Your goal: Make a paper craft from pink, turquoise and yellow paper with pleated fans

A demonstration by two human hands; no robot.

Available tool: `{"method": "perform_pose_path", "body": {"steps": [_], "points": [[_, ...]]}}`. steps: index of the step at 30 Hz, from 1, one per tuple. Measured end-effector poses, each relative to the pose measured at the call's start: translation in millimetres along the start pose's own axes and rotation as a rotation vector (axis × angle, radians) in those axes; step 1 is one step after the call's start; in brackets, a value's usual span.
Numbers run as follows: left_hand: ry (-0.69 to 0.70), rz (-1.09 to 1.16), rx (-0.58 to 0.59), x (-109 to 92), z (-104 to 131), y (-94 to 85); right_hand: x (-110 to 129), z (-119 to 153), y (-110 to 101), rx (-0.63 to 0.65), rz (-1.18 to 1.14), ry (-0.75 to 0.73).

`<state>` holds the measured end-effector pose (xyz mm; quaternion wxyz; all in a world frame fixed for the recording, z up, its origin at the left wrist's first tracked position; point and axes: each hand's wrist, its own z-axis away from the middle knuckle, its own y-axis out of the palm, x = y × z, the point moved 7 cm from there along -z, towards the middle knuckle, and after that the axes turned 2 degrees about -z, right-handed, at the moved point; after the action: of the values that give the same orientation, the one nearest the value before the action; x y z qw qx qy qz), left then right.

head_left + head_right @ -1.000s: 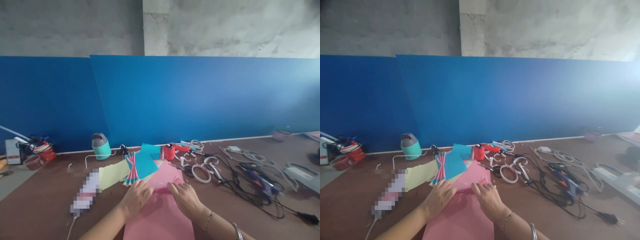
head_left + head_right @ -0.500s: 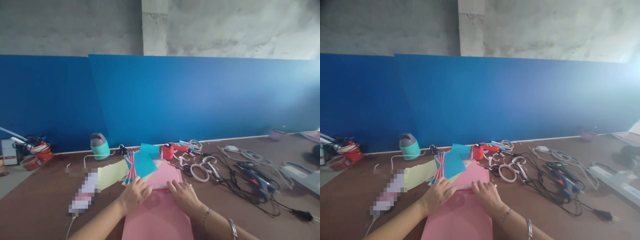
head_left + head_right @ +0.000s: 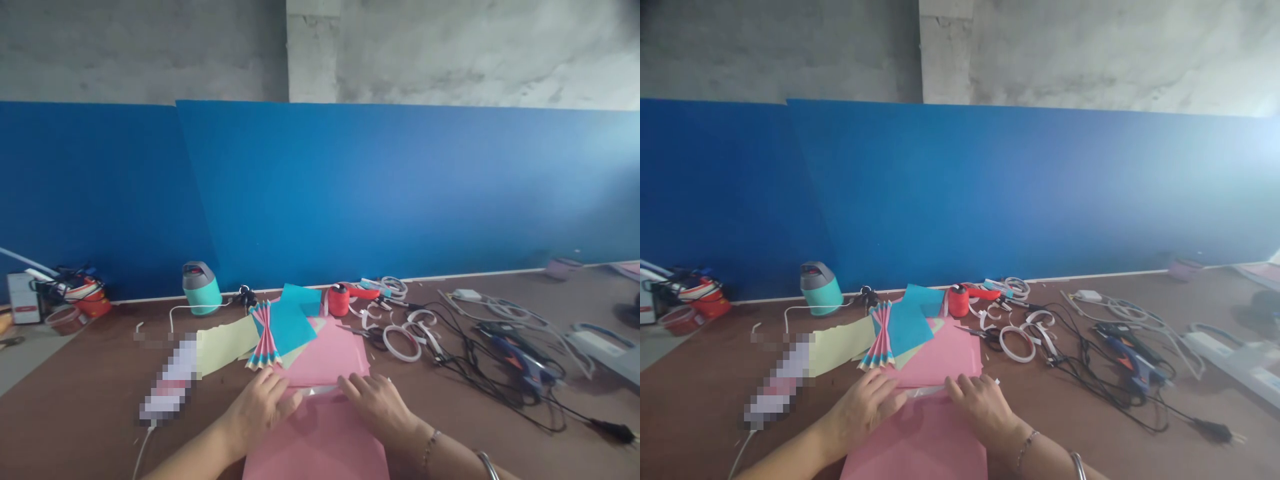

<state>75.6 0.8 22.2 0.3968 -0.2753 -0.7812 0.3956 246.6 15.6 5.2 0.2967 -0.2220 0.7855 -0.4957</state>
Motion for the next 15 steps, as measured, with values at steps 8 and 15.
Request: {"method": "perform_pose_path", "body": {"steps": [8,15], "points": [[-0.169,0.265,0.127,30.1,-9.4,3.2,-25.8,-16.6,3.1,0.23,-0.235,0.214],[-0.575,0.655,0.379,68.9,-25.5,9.6,-62.1,-47.8,12.7,0.382,-0.717,0.325]]}}
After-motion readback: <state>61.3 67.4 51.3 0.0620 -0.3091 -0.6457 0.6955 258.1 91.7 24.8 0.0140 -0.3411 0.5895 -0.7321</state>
